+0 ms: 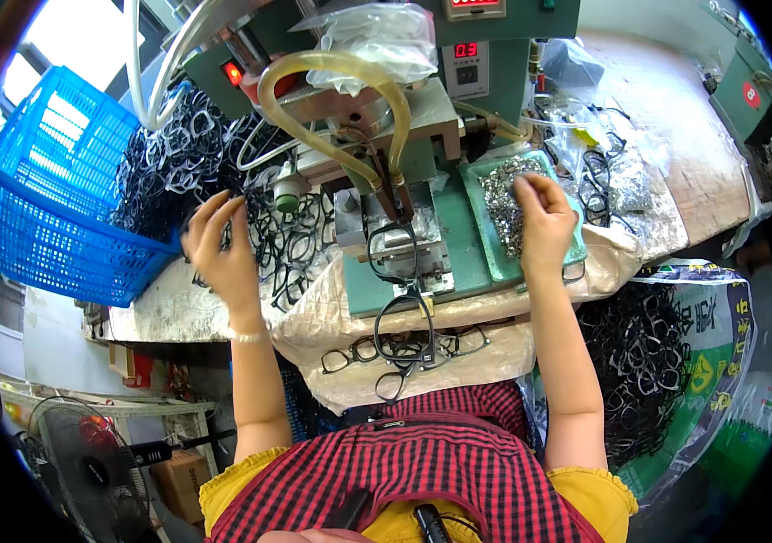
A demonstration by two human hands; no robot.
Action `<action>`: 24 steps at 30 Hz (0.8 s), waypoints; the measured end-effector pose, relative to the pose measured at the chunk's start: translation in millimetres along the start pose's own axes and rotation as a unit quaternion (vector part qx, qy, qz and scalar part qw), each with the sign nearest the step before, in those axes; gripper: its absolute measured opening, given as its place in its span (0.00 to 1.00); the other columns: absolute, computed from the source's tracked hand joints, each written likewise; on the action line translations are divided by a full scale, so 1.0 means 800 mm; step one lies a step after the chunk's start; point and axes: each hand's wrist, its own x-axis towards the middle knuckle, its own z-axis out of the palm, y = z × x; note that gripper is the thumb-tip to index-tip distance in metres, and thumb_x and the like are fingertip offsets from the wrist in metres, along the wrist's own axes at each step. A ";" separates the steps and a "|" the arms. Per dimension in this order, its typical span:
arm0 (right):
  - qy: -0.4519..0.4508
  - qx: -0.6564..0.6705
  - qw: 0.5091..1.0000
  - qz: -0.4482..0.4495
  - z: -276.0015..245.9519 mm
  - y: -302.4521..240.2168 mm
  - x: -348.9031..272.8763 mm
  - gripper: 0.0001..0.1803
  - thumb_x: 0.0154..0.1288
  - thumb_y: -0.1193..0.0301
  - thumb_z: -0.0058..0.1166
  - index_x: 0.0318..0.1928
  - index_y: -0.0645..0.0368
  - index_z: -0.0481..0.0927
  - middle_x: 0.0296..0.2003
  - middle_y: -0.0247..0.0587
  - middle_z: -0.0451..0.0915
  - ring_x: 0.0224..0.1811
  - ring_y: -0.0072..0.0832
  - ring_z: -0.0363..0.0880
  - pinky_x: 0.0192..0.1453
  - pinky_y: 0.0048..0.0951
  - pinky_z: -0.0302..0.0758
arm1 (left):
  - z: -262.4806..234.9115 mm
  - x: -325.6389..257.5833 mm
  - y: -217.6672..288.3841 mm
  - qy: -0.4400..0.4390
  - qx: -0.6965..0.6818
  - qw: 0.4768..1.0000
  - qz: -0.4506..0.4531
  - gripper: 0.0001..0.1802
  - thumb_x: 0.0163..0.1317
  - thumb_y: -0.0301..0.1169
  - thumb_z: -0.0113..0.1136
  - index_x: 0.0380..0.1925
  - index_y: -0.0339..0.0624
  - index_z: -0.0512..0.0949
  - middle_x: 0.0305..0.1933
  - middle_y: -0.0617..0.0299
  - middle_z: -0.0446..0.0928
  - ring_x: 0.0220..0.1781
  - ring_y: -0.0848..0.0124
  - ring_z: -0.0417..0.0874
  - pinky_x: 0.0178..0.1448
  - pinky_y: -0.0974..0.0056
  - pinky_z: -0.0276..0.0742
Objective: The person assembles eyeglasses by hand at a workstation. They pick up frames, place them into a machine jig, and insert small metal components into the frame arms. The person repeatedly handles frames and components, moving finished items aside.
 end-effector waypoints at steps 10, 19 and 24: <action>-0.011 -0.247 0.965 -0.091 -0.052 -0.042 -0.040 0.08 0.63 0.78 0.63 0.42 0.63 0.88 0.38 0.39 0.87 0.40 0.25 0.84 0.50 0.26 0.76 | 0.148 -0.072 -0.122 -0.247 0.211 0.937 -0.129 0.08 0.55 0.37 0.67 0.27 0.45 0.87 0.32 0.56 0.85 0.37 0.53 0.86 0.41 0.52 0.81; -0.064 -0.260 0.950 -0.163 -0.051 -0.082 -0.073 0.08 0.59 0.81 0.63 0.40 0.62 0.87 0.38 0.41 0.86 0.44 0.32 0.84 0.52 0.31 0.76 | 0.050 -0.052 -0.056 0.000 -0.321 0.914 -0.249 0.12 0.77 0.33 0.55 0.33 0.41 0.69 0.31 0.69 0.74 0.32 0.82 0.68 0.41 0.75 0.68; -0.187 -0.156 0.926 -0.290 0.053 -0.099 -0.041 0.08 0.54 0.80 0.63 0.36 0.62 0.86 0.36 0.43 0.86 0.41 0.36 0.84 0.49 0.34 0.78 | 0.075 -0.077 -0.032 -0.090 -0.487 0.767 -0.408 0.06 0.74 0.33 0.59 0.39 0.50 0.72 0.31 0.73 0.73 0.27 0.84 0.71 0.28 0.77 0.66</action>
